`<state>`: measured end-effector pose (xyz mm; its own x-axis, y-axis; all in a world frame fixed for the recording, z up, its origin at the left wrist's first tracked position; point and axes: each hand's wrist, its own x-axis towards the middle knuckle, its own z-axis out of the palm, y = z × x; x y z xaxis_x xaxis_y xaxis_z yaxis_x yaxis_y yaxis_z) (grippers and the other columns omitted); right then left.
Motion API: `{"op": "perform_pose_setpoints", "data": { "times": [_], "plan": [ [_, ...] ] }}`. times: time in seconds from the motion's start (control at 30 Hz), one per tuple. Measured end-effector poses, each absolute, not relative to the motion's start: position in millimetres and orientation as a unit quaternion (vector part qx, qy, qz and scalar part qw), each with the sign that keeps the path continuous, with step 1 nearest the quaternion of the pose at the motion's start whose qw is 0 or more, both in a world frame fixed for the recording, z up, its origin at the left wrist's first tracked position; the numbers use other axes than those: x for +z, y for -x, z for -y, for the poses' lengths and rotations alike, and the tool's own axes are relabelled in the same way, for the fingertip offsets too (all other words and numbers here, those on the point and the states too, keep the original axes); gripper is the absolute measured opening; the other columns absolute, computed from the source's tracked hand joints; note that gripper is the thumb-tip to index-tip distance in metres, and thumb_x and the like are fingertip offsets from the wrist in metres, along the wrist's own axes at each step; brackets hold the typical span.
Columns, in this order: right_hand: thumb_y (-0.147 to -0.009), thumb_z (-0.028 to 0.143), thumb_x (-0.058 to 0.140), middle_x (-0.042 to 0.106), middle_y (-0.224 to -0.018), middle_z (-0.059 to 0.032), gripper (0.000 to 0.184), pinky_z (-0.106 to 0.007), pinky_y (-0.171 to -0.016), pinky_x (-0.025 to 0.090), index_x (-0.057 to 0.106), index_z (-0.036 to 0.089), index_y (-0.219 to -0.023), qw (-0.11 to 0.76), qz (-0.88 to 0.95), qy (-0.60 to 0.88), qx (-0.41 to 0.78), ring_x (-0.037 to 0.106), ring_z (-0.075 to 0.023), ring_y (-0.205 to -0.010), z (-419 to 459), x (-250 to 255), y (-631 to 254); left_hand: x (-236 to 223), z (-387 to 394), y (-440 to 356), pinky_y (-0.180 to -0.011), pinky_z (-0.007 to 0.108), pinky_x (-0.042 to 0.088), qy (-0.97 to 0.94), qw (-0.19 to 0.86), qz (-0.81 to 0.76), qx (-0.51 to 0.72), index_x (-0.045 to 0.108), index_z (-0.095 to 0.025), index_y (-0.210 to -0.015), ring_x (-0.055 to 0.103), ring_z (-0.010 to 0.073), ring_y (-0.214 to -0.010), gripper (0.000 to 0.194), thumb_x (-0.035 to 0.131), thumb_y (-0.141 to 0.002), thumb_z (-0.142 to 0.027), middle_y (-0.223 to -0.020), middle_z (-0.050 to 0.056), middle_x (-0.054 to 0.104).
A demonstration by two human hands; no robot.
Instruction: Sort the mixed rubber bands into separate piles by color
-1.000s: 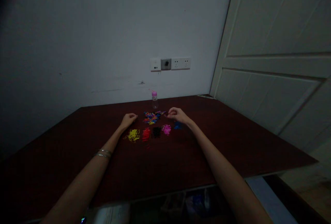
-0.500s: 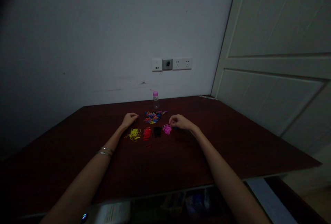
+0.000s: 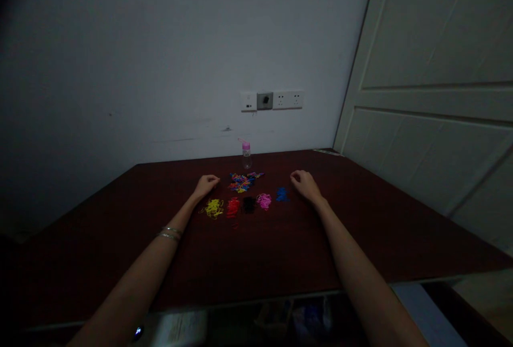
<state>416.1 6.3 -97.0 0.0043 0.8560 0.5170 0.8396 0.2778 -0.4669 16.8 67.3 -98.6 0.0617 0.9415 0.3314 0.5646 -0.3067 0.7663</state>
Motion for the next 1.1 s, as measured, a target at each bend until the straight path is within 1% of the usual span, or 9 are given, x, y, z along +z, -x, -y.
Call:
{"op": "perform_pose_setpoints", "data": {
  "times": [0.13,0.23,0.37,0.5,0.67,0.8,1.1],
  "plan": [
    [-0.08,0.028,0.046,0.065,-0.096,-0.0107,0.027,-0.032,-0.081,0.043,0.064,0.014,-0.093,0.37,0.678,0.636,0.021,0.06,-0.0203,-0.087,-9.7,-114.1,-431.0,-97.9,-67.3,-17.1,-0.048,0.021,0.032,-0.692,0.231,-0.546,0.412,0.066,-0.011,-0.067,0.045,0.0105,-0.046,0.029,0.055,-0.066,-0.038,-0.045,-0.002,0.051],
    [-0.079,0.026,0.046,0.066,-0.093,-0.0099,0.027,-0.031,-0.079,0.045,0.064,0.014,-0.094,0.366,0.672,0.643,0.031,0.061,-0.0196,-0.084,-10.0,-116.8,-431.6,-98.5,-67.5,-18.0,-0.05,0.022,0.034,-0.699,0.243,-0.536,0.407,0.068,-0.01,-0.069,0.047,0.0107,-0.049,0.029,0.057,-0.063,-0.037,-0.05,0.0,0.055],
    [-0.078,0.024,0.048,0.066,-0.095,-0.0104,0.025,-0.03,-0.082,0.044,0.065,0.013,-0.092,0.345,0.684,0.642,0.024,0.06,-0.0197,-0.087,-10.9,-116.2,-430.2,-99.0,-66.2,-20.5,-0.052,0.022,0.036,-0.722,0.267,-0.521,0.369,0.069,-0.01,-0.071,0.05,0.0115,-0.054,0.026,0.059,-0.061,-0.032,-0.059,0.003,0.062],
    [-0.076,0.024,0.049,0.066,-0.096,-0.0098,0.024,-0.03,-0.083,0.043,0.065,0.014,-0.091,0.342,0.682,0.646,0.022,0.06,-0.0195,-0.088,-12.2,-118.4,-432.1,-96.1,-63.0,-22.1,-0.055,0.022,0.038,-0.753,0.276,-0.499,0.329,0.071,-0.011,-0.074,0.052,0.0121,-0.057,0.027,0.06,-0.06,-0.031,-0.063,0.003,0.064],
    [-0.076,0.023,0.048,0.065,-0.095,-0.0103,0.024,-0.032,-0.083,0.044,0.066,0.014,-0.09,0.337,0.686,0.644,0.022,0.06,-0.0205,-0.088,-12.6,-120.0,-433.3,-88.4,-58.1,-26.8,-0.056,0.023,0.038,-0.774,0.282,-0.482,0.298,0.071,-0.011,-0.074,0.052,0.0126,-0.057,0.027,0.062,-0.059,-0.032,-0.063,0.003,0.064],
    [-0.076,0.022,0.048,0.065,-0.093,-0.0087,0.024,-0.031,-0.083,0.044,0.066,0.015,-0.089,0.337,0.683,0.648,0.02,0.06,-0.0199,-0.087,-11.6,-119.4,-431.8,-84.4,-55.4,-32.9,-0.056,0.023,0.038,-0.786,0.292,-0.468,0.28,0.071,-0.011,-0.072,0.052,0.0124,-0.057,0.024,0.064,-0.058,-0.029,-0.062,0.003,0.064],
    [-0.076,0.022,0.048,0.065,-0.095,-0.0104,0.024,-0.03,-0.083,0.044,0.066,0.014,-0.089,0.33,0.692,0.642,0.02,0.06,-0.0197,-0.088,-8.4,-116.7,-429.0,-85.8,-54.0,-38.8,-0.055,0.023,0.037,-0.785,0.246,-0.494,0.283,0.07,-0.011,-0.067,0.051,0.0123,-0.057,0.02,0.061,-0.06,-0.028,-0.062,0.004,0.064]
  ]
}}
